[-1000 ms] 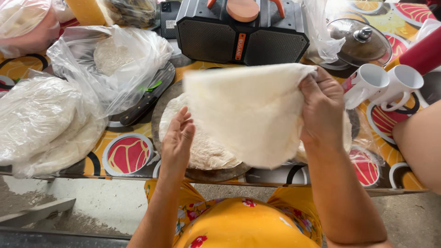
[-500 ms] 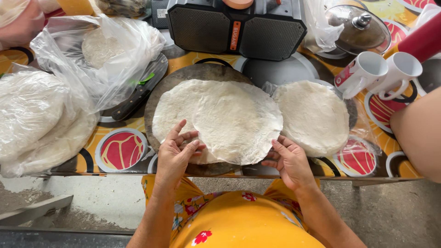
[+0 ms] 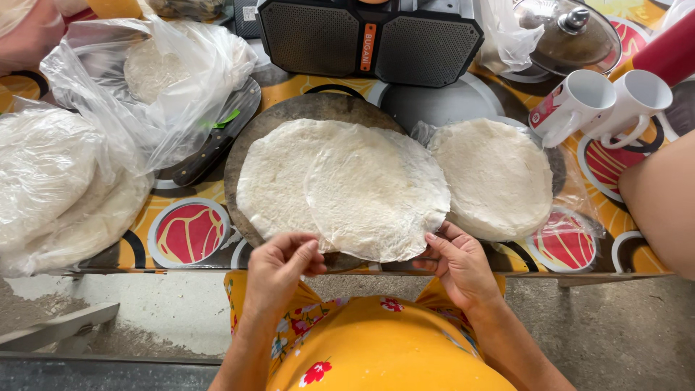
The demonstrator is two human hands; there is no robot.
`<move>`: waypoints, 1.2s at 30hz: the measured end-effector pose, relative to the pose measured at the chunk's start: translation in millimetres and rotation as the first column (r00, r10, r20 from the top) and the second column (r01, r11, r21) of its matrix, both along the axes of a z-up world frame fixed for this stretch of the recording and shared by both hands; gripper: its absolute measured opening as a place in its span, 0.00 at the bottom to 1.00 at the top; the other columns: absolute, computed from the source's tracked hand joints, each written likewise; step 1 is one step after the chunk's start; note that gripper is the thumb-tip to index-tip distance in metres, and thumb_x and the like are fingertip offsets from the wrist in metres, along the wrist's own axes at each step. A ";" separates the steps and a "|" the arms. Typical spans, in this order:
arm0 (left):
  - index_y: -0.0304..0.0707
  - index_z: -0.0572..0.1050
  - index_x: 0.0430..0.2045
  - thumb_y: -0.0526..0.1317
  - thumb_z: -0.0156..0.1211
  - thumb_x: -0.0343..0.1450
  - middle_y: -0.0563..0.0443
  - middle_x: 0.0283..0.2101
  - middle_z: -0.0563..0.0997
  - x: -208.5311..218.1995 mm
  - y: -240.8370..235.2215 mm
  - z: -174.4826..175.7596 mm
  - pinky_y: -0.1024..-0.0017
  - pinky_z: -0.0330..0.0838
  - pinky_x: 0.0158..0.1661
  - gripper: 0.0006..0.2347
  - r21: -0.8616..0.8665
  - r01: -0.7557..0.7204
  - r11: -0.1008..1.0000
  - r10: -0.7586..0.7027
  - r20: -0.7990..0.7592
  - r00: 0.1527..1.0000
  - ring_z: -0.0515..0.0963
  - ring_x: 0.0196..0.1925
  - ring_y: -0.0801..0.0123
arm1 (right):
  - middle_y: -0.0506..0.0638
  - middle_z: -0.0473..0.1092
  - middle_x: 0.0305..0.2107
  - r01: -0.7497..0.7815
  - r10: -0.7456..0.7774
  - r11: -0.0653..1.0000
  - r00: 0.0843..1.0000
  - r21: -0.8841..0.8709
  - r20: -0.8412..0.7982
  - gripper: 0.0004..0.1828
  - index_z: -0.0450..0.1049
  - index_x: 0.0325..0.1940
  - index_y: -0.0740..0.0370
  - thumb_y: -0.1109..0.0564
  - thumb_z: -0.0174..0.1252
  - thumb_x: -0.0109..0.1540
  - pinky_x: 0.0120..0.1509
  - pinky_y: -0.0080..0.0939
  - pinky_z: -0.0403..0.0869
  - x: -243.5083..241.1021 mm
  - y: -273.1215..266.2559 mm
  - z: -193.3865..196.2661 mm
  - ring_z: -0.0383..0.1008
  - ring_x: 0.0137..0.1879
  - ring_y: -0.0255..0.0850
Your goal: The person separates thin white flatbread wrappers from a stack one by one by hand on a table.
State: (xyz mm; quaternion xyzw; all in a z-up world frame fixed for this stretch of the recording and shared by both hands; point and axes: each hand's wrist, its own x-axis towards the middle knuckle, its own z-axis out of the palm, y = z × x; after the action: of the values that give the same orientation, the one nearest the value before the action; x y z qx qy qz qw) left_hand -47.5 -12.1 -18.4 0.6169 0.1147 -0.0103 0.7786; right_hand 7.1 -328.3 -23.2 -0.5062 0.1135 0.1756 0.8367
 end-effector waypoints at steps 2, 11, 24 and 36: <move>0.22 0.81 0.39 0.35 0.62 0.73 0.42 0.29 0.85 -13.8 -13.1 -8.3 0.72 0.81 0.31 0.10 -0.020 0.077 0.997 -0.079 -0.095 0.992 0.85 0.27 0.68 | 0.52 0.79 0.38 -0.020 0.020 1.000 1.000 0.023 -0.024 0.15 0.73 0.57 0.65 0.62 0.55 0.66 0.41 0.43 0.80 -5.3 -1.9 0.4 0.80 0.37 0.39; 0.29 0.78 0.46 0.39 0.56 0.73 0.40 0.33 0.87 -29.5 -59.4 -10.6 0.72 0.79 0.31 0.12 -0.480 0.117 0.869 -0.308 -0.341 0.888 0.86 0.28 0.65 | 0.52 0.79 0.42 -0.044 0.046 0.998 0.997 0.042 -0.062 0.18 0.71 0.60 0.66 0.65 0.52 0.65 0.40 0.43 0.80 -29.5 9.8 0.6 0.81 0.41 0.38; 0.28 0.74 0.36 0.38 0.55 0.76 0.38 0.29 0.84 -23.0 -57.5 2.9 0.71 0.80 0.27 0.09 -0.457 0.063 0.887 -0.176 -0.208 0.962 0.85 0.23 0.62 | 0.56 0.78 0.41 -0.044 0.045 0.998 0.999 0.049 -0.012 0.17 0.70 0.59 0.71 0.67 0.53 0.65 0.45 0.43 0.80 -37.8 9.4 -6.1 0.80 0.40 0.41; 0.25 0.77 0.38 0.37 0.56 0.75 0.41 0.25 0.82 -21.3 -46.5 -4.9 0.67 0.83 0.28 0.09 -0.384 0.002 0.924 -0.074 -0.172 0.982 0.85 0.25 0.63 | 0.57 0.78 0.36 -0.026 0.036 0.994 0.996 0.110 -0.084 0.19 0.73 0.56 0.71 0.68 0.50 0.61 0.37 0.40 0.75 -49.3 -49.2 -30.0 0.78 0.34 0.40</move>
State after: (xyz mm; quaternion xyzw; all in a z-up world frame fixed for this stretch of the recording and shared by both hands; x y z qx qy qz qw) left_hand -68.8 -58.7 -23.3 0.4522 0.1695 -0.1043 0.8694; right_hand -42.3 -377.5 -53.2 -0.4538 0.1316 0.2160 0.8544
